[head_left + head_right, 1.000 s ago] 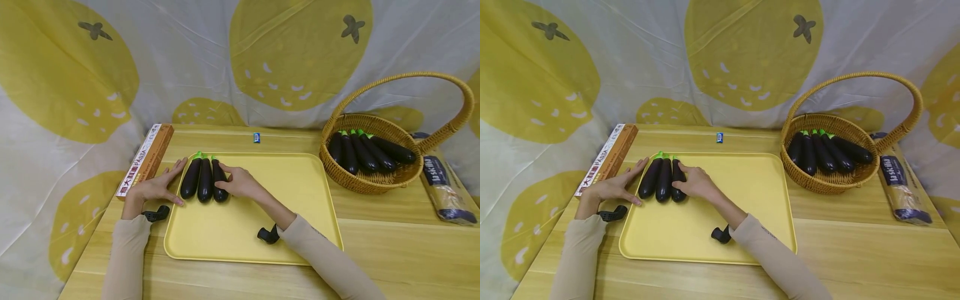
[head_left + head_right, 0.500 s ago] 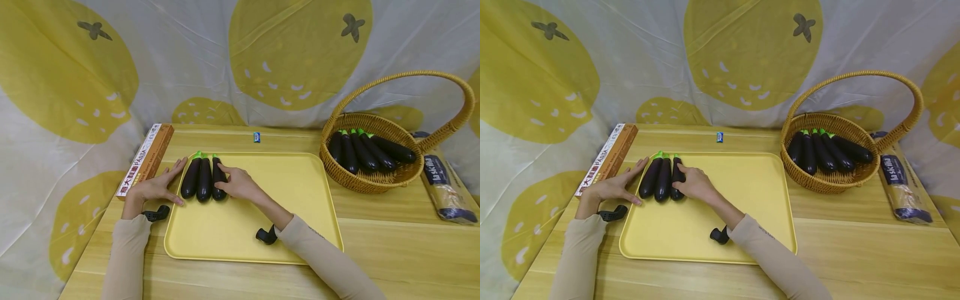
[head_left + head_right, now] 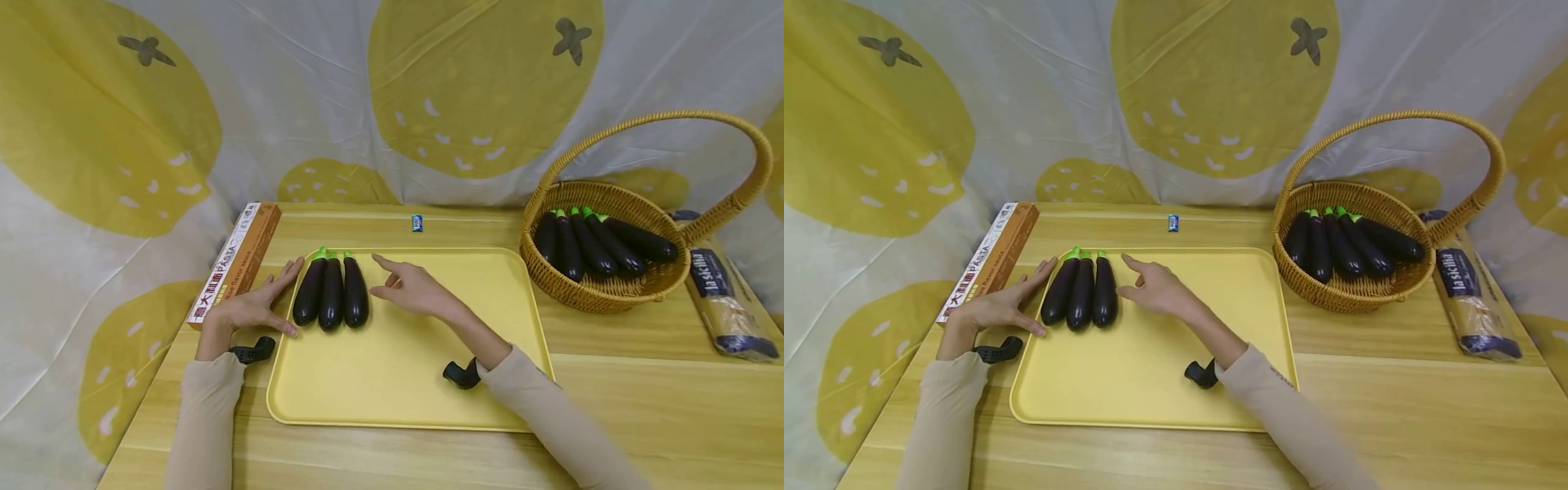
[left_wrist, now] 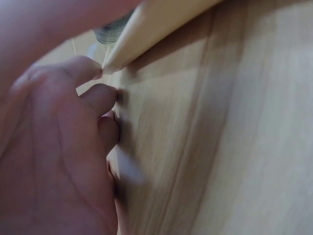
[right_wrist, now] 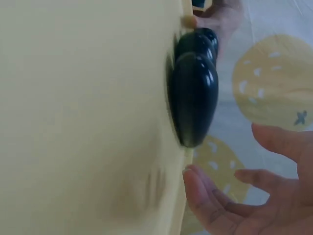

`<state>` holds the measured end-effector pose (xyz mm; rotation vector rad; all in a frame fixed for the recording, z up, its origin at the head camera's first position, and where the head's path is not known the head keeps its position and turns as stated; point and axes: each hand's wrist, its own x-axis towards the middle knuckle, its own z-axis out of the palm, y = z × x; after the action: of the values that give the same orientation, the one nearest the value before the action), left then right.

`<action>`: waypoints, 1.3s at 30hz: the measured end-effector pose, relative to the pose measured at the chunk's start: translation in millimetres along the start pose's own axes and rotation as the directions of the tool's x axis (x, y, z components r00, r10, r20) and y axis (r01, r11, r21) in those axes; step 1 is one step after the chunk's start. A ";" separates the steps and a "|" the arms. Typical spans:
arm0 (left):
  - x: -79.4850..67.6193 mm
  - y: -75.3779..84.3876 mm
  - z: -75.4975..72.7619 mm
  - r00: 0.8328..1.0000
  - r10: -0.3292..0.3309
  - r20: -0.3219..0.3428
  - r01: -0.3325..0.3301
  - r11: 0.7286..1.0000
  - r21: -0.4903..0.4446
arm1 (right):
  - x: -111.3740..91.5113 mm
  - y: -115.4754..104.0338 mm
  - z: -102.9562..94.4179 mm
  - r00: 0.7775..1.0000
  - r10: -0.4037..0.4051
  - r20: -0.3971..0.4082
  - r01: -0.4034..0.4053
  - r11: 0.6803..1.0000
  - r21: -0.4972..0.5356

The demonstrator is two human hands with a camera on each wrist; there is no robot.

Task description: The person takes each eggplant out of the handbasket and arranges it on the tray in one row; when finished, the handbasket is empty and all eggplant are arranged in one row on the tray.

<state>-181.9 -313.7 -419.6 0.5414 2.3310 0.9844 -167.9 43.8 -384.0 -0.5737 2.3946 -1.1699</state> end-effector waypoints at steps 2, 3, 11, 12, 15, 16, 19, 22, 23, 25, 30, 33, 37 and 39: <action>0.0 0.4 0.0 1.000 -0.009 -0.001 0.009 1.000 0.004 | -10.7 7.0 -16.2 1.000 -0.022 -0.013 0.021 1.000 -0.021; -0.1 0.8 0.0 1.000 -0.011 0.000 0.011 1.000 0.006 | -17.1 10.7 -25.3 0.999 -0.033 -0.021 0.033 0.999 -0.024; -2.6 0.9 -0.7 1.000 -0.013 0.003 0.012 1.000 0.014 | -83.7 40.8 -105.3 0.994 -0.037 -0.107 0.031 0.998 -0.057; -2.8 0.5 -0.5 1.000 -0.013 0.002 0.013 1.000 0.014 | -92.7 45.2 -114.4 0.992 -0.032 -0.124 0.024 0.997 -0.067; -3.2 0.0 -0.5 1.000 0.003 0.003 -0.003 1.000 0.015 | -117.5 59.1 -139.4 0.985 -0.011 -0.175 -0.006 0.995 -0.096; -3.1 0.0 -0.6 1.000 0.008 0.003 -0.008 1.000 0.017 | -125.2 64.1 -147.2 0.982 -0.002 -0.190 -0.018 0.994 -0.104; -2.6 -0.2 -1.0 1.000 0.027 0.009 -0.027 0.999 0.020 | -143.7 82.5 -168.9 0.969 0.033 -0.245 -0.065 0.991 -0.120; -2.1 0.5 -0.8 0.999 0.033 0.010 -0.033 0.999 0.013 | -157.1 103.1 -188.7 0.946 0.103 -0.306 -0.147 0.981 -0.127; -1.9 1.0 -0.6 0.999 0.035 0.011 -0.035 0.999 0.006 | -160.7 110.1 -194.8 0.938 0.124 -0.325 -0.172 0.977 -0.124; -2.0 1.1 -0.3 0.999 0.034 0.010 -0.034 0.999 -0.007 | -165.2 122.4 -205.6 0.921 0.163 -0.353 -0.217 0.969 -0.119; -3.7 1.3 -0.3 1.000 0.019 0.007 -0.018 1.000 -0.009 | -168.2 146.5 -229.7 0.903 0.162 -0.399 -0.246 0.955 -0.168; -3.9 2.5 -0.8 1.000 0.011 0.007 -0.011 1.000 0.004 | -168.8 158.0 -241.3 0.892 0.175 -0.417 -0.294 0.926 -0.239; -3.0 3.0 -1.1 1.000 -0.001 0.009 0.001 1.000 0.016 | -168.2 171.7 -250.3 0.880 0.235 -0.413 -0.366 0.889 -0.276; -2.3 2.7 -1.1 1.000 -0.003 0.010 0.003 1.000 0.022 | -167.0 177.9 -252.1 0.870 0.275 -0.409 -0.400 0.878 -0.263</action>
<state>-180.4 -313.8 -416.2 0.5504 2.3358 0.9538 -194.4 392.5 -355.5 -0.0068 2.8875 -0.7570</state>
